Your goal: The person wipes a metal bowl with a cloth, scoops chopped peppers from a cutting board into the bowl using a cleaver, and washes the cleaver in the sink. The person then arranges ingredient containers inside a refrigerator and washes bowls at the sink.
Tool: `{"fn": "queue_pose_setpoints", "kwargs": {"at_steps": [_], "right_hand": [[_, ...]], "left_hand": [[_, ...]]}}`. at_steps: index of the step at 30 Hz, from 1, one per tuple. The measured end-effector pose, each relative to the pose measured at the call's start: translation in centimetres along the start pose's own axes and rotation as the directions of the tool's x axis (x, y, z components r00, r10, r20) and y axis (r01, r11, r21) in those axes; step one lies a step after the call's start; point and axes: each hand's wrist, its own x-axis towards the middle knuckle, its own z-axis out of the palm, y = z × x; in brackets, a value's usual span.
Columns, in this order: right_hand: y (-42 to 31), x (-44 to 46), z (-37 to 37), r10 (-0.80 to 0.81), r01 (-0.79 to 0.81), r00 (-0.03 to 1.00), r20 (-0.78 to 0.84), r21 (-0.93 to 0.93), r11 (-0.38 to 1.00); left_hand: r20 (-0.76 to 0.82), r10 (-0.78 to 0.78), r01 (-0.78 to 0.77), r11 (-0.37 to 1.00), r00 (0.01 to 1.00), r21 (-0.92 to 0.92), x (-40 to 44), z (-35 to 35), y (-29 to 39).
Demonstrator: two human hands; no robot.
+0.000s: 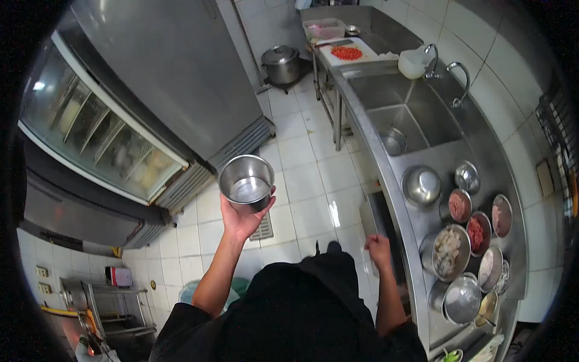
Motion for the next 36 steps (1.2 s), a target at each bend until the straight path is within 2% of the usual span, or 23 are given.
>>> {"fn": "queue_pose_setpoints", "kwargs": {"at_steps": [2, 3, 4, 7, 10, 12, 16, 18, 20, 23, 25, 27, 29, 31, 34, 36], "right_hand": [[-0.1, 1.5, 0.3, 0.075, -0.076, 0.996, -0.052, -0.018, 0.997], [-0.7, 2.8, 0.8, 0.058, -0.058, 0.997, -0.055, -0.008, 0.998], [-1.2, 3.8, 1.3, 0.093, -0.089, 0.993, -0.072, 0.050, 0.995], [-3.2, 8.5, 3.2, 0.135, -0.124, 0.987, -0.084, 0.123, 0.985], [-5.9, 15.3, 5.1, 0.072, -0.065, 0.995, -0.074, 0.092, 0.994], [-9.0, 20.3, 7.0, -0.023, 0.023, 1.000, 0.010, -0.067, 0.997], [-14.0, 31.4, 12.3, -0.230, 0.263, 0.953, 0.197, -0.161, 0.951], [-19.4, 34.8, 15.0, -0.286, 0.305, 0.916, 0.281, -0.024, 0.952], [-23.1, 38.6, 18.5, -0.387, 0.398, 0.874, 0.292, 0.023, 0.917], [-26.9, 44.0, 23.6, -0.356, 0.370, 0.878, 0.320, 0.017, 0.929], [-28.2, 46.2, 25.7, -0.325, 0.347, 0.883, 0.337, -0.004, 0.938], [-29.4, 48.1, 27.0, -0.310, 0.337, 0.894, 0.322, -0.029, 0.941], [-29.6, 49.1, 27.2, -0.260, 0.254, 0.912, 0.316, 0.062, 0.965], [-29.6, 50.2, 26.5, -0.222, 0.218, 0.948, 0.227, 0.042, 0.975], [-28.5, 50.6, 25.1, -0.140, 0.137, 0.986, 0.086, 0.037, 0.990], [-29.3, 50.7, 24.7, -0.068, 0.069, 0.997, -0.020, 0.080, 0.994]], "left_hand": [[0.077, -0.031, 0.032, 0.999, 0.997, -0.020, 4.3, 1.5, 0.6], [0.136, -0.065, 0.072, 0.997, 0.989, -0.042, 6.5, 2.3, 0.9], [0.155, -0.061, 0.066, 0.997, 0.986, -0.028, 8.5, 2.8, 1.1], [0.103, -0.061, 0.065, 0.997, 0.993, -0.038, 13.3, 4.6, 2.3], [0.097, 0.013, -0.012, 1.000, 0.995, -0.017, 16.8, 4.7, 4.1], [0.049, 0.062, -0.060, 0.998, 0.997, -0.035, 18.5, 4.5, 5.2], [-0.074, 0.141, -0.143, 0.989, 0.987, -0.030, 21.6, 3.3, 7.7], [-0.104, 0.156, -0.161, 0.986, 0.982, -0.041, 23.5, 2.5, 8.4], [-0.119, 0.150, -0.159, 0.985, 0.981, -0.069, 25.7, 1.4, 9.5], [-0.136, 0.149, -0.161, 0.983, 0.979, -0.086, 30.7, 1.2, 12.0], [-0.219, 0.114, -0.131, 0.989, 0.969, -0.063, 33.6, 1.2, 13.4], [-0.207, 0.093, -0.099, 0.995, 0.974, -0.018, 37.2, 1.0, 15.1], [-0.116, -0.015, 0.007, 0.998, 0.993, -0.067, 41.1, 1.7, 16.5], [-0.120, -0.081, 0.078, 0.996, 0.989, -0.032, 45.4, 2.7, 17.7], [-0.006, -0.167, 0.167, 0.986, 0.986, -0.030, 51.4, 4.1, 19.0], [0.005, -0.203, 0.203, 0.979, 0.979, -0.022, 55.4, 6.0, 19.6]]}}
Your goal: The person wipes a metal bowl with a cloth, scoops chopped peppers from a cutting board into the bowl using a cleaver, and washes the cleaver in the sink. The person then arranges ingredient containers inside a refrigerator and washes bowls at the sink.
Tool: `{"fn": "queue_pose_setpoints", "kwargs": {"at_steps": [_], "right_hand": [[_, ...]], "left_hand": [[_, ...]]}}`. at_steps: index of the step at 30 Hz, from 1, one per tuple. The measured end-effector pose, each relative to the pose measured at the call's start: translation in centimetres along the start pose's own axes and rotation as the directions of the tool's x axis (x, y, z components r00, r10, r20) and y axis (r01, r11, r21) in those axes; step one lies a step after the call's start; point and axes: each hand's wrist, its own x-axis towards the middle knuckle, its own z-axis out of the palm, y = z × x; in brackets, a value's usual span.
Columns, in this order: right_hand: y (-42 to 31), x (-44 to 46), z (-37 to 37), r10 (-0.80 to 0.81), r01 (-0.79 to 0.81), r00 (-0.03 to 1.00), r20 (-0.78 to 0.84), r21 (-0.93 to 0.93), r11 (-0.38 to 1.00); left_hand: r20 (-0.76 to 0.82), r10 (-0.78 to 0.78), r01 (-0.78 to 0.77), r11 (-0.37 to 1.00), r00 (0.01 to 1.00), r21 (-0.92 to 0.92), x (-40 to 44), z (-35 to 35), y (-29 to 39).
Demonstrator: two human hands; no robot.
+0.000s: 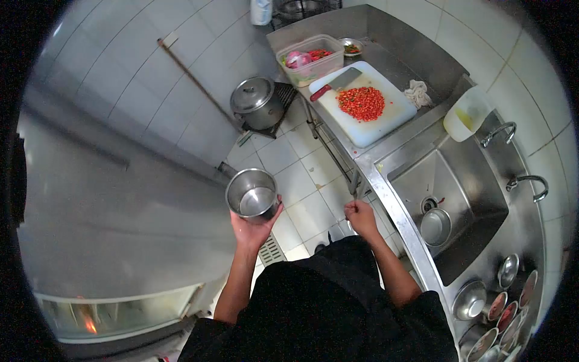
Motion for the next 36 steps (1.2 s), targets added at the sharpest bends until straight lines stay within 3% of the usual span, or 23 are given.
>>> {"fn": "queue_pose_setpoints", "kwargs": {"at_steps": [3, 5, 8, 13, 15, 19, 23, 24, 27, 30, 33, 35, 36], "right_hand": [[-0.6, 2.0, -0.1, 0.086, -0.080, 0.994, -0.074, 0.074, 0.994], [-0.2, 4.6, 0.2, 0.085, -0.077, 0.990, -0.116, 0.066, 0.995], [-2.4, 10.2, 1.3, -0.049, 0.033, 0.988, -0.144, -0.111, 0.993], [-6.6, 21.3, 4.6, -0.096, 0.094, 0.992, -0.081, -0.032, 0.995], [-9.2, 25.3, 5.6, -0.289, 0.257, 0.952, -0.095, -0.262, 0.930], [-12.2, 32.1, 7.2, -0.227, 0.199, 0.971, -0.081, -0.255, 0.946], [-12.0, 38.0, 8.8, -0.283, 0.170, 0.930, -0.235, -0.406, 0.898], [-11.4, 39.3, 9.1, -0.294, 0.136, 0.915, -0.277, -0.475, 0.869], [-10.8, 42.1, 10.1, -0.194, -0.031, 0.914, -0.357, -0.537, 0.843], [-11.3, 43.4, 10.9, -0.106, -0.162, 0.891, -0.441, -0.528, 0.833], [-11.9, 44.0, 11.8, -0.055, -0.262, 0.829, -0.557, -0.473, 0.841], [-12.2, 44.6, 12.2, 0.006, -0.331, 0.770, -0.637, -0.392, 0.858], [-12.4, 44.9, 12.3, 0.040, -0.350, 0.743, -0.668, -0.337, 0.874]], "left_hand": [[0.037, -0.045, 0.045, 0.999, 0.998, 0.004, 6.2, 3.0, 1.7], [0.071, 0.003, -0.009, 0.997, 0.997, 0.080, 10.1, 5.5, 2.3], [0.105, -0.001, -0.004, 0.999, 0.994, 0.050, 15.2, 9.2, 3.5], [0.192, 0.056, -0.076, 0.992, 0.980, 0.100, 20.9, 12.3, 6.2], [0.188, 0.085, -0.107, 0.989, 0.978, 0.106, 23.2, 12.8, 7.0], [0.158, 0.108, -0.128, 0.985, 0.981, 0.119, 27.6, 13.6, 8.4], [0.191, 0.025, -0.043, 0.995, 0.981, 0.088, 34.5, 13.4, 10.6], [0.166, 0.024, -0.052, 0.984, 0.986, 0.170, 36.6, 13.4, 11.2], [0.176, -0.105, 0.087, 0.990, 0.979, 0.110, 42.0, 12.8, 12.8], [0.187, -0.272, 0.242, 0.956, 0.944, 0.169, 46.1, 13.1, 13.6], [0.203, -0.475, 0.424, 0.871, 0.856, 0.250, 48.6, 13.0, 14.0], [0.432, -0.647, 0.578, 0.760, 0.629, 0.297, 50.0, 13.1, 14.0], [0.258, -0.693, 0.638, 0.720, 0.673, 0.272, 51.1, 12.2, 13.9]]}}
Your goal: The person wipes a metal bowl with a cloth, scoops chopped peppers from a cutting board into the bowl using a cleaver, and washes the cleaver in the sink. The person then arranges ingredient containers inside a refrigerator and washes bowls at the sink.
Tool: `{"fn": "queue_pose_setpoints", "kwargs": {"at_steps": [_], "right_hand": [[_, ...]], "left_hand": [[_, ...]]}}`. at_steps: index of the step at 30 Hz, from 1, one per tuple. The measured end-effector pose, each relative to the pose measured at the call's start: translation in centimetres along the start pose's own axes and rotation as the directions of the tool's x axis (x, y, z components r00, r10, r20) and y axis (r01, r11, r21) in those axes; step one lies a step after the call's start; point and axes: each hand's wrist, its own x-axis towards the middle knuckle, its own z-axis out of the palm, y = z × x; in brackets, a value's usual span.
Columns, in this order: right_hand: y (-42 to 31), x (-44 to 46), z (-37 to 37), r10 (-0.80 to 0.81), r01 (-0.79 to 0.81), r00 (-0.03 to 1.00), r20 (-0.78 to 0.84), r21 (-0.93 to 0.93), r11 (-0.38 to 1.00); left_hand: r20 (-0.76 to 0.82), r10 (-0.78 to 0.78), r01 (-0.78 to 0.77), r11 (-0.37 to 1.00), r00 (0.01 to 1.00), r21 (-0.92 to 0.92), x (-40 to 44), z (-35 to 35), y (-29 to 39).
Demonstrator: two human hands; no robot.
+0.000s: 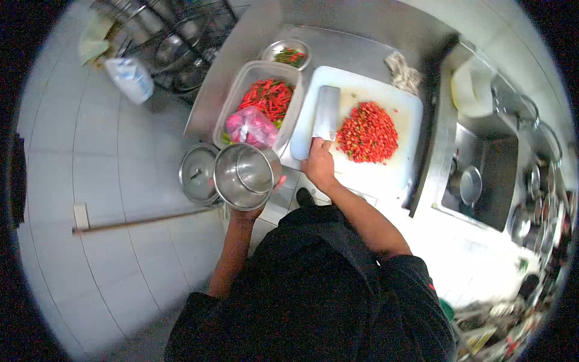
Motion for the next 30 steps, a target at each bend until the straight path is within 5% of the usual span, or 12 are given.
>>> {"fn": "queue_pose_setpoints", "kwargs": {"at_steps": [3, 4, 5, 7, 9, 11, 15, 17, 19, 23, 30], "right_hand": [[-1.4, 0.0, -0.7, 0.089, -0.085, 0.995, -0.046, 0.084, 0.993], [-2.4, 0.0, -1.6, 0.136, -0.126, 0.988, -0.070, 0.125, 0.984], [-3.3, 0.1, -2.4, 0.180, -0.163, 0.979, -0.094, 0.166, 0.973], [-3.6, 0.5, -3.7, 0.260, -0.239, 0.958, -0.121, 0.167, 0.957], [-2.3, 1.4, -4.9, 0.278, -0.248, 0.950, -0.143, 0.195, 0.949], [-1.0, 1.3, -5.9, 0.286, -0.245, 0.938, -0.197, 0.209, 0.947], [2.3, -1.8, -7.8, 0.332, -0.161, 0.906, -0.263, 0.513, 0.843], [4.0, -4.4, -9.4, 0.374, -0.154, 0.884, -0.279, 0.582, 0.798], [3.7, -7.6, -12.6, 0.495, -0.304, 0.855, -0.155, 0.624, 0.720], [5.2, -13.1, -16.0, 0.684, -0.481, 0.730, 0.016, 0.722, 0.497], [10.1, -20.7, -17.5, 0.650, -0.542, 0.717, 0.253, 0.788, 0.291]], "left_hand": [[0.023, -0.158, 0.159, 0.965, 0.987, -0.210, 1.5, 0.2, 1.1], [-0.138, -0.138, 0.142, 0.990, 0.981, 0.024, 2.0, 1.6, 1.3], [-0.139, -0.166, 0.171, 0.985, 0.976, 0.025, 2.4, 2.2, 1.6], [0.091, -0.225, 0.225, 0.974, 0.970, 0.006, 2.9, 2.8, 2.3], [0.158, -0.254, 0.251, 0.967, 0.954, 0.042, 3.6, 1.6, 2.7], [-0.004, -0.190, 0.181, 0.931, 0.982, 0.318, 3.8, 1.0, 2.9], [0.013, -0.264, 0.250, 0.927, 0.964, 0.279, 5.0, 1.5, 0.8], [-0.104, -0.196, 0.220, 0.915, 0.975, 0.338, 6.1, 3.0, -1.4], [0.044, -0.354, 0.321, 0.889, 0.934, 0.327, 7.5, 2.1, -3.2], [0.022, -0.213, 0.179, 0.868, 0.977, 0.463, 10.4, 2.9, -6.8], [-0.158, -0.106, 0.180, 0.788, 0.982, 0.589, 17.7, 2.2, -8.7]]}}
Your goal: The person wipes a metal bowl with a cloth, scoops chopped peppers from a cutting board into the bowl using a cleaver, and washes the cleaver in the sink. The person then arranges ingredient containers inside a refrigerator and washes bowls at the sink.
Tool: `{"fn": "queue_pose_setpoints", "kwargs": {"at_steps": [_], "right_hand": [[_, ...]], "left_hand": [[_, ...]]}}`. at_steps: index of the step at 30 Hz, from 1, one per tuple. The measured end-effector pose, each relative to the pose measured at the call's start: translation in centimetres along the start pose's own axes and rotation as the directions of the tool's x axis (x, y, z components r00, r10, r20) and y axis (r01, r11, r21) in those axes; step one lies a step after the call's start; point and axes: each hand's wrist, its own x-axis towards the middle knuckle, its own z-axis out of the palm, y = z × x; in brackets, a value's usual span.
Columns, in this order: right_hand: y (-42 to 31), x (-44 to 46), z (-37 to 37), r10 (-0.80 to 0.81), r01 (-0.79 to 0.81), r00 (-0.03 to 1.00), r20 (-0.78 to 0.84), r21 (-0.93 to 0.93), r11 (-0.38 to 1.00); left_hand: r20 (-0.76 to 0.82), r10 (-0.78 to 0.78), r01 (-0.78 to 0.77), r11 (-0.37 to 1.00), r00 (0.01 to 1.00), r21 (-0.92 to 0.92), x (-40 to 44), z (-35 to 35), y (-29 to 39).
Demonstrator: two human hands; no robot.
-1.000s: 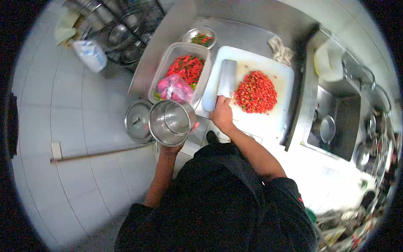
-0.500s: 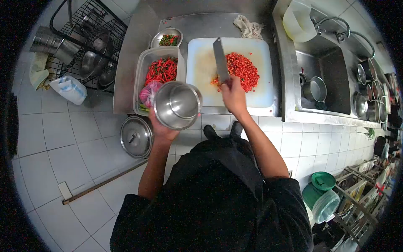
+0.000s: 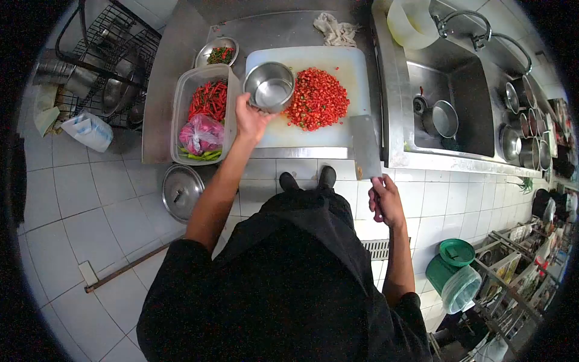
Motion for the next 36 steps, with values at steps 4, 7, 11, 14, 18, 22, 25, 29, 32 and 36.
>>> {"fn": "queue_pose_setpoints", "kwargs": {"at_steps": [4, 7, 11, 14, 18, 22, 25, 29, 32, 36], "right_hand": [[1.6, 0.4, -2.2, 0.079, -0.081, 0.990, 0.114, 0.012, 0.997], [2.1, 1.8, -2.8, 0.115, -0.116, 0.976, 0.184, -0.004, 0.993], [1.0, 4.1, -1.8, 0.127, -0.109, 0.958, 0.256, -0.082, 0.991], [0.7, 5.9, -0.8, 0.106, -0.090, 0.952, 0.288, -0.068, 0.994], [0.3, 7.8, 0.2, 0.092, -0.077, 0.939, 0.331, -0.060, 0.995], [0.3, 9.3, 1.4, 0.061, -0.053, 0.930, 0.362, -0.030, 0.998], [-0.1, 9.8, 2.1, 0.033, -0.024, 0.928, 0.372, -0.029, 0.999], [-0.8, 9.3, 2.3, 0.046, -0.033, 0.931, 0.362, -0.043, 0.999], [-1.1, 8.6, 2.0, 0.065, -0.044, 0.927, 0.368, -0.063, 0.997], [-1.9, 7.9, 2.0, 0.068, -0.043, 0.932, 0.356, -0.077, 0.996]], "left_hand": [[-0.265, 0.043, -0.018, 0.995, 0.963, 0.093, 4.2, -0.6, -0.7], [-0.304, 0.059, -0.007, 0.986, 0.951, 0.169, 4.5, -0.6, -0.3], [-0.299, 0.079, 0.010, 0.959, 0.951, 0.282, 4.0, -1.2, 0.9], [-0.213, 0.118, -0.017, 0.905, 0.970, 0.424, 2.5, -1.6, 1.7], [-0.170, 0.119, -0.048, 0.927, 0.978, 0.372, -1.8, -1.4, 2.2], [-0.165, 0.056, 0.007, 0.932, 0.985, 0.361, -4.5, -2.8, 2.1], [-0.135, 0.033, 0.022, 0.923, 0.990, 0.384, -5.8, -3.2, 1.7], [-0.144, 0.018, 0.037, 0.928, 0.989, 0.371, -6.1, -3.9, 1.4], [-0.141, 0.026, 0.022, 0.944, 0.990, 0.331, -5.4, -4.5, 0.9], [-0.105, 0.073, -0.027, 0.923, 0.992, 0.385, -3.7, -4.6, 0.9]]}}
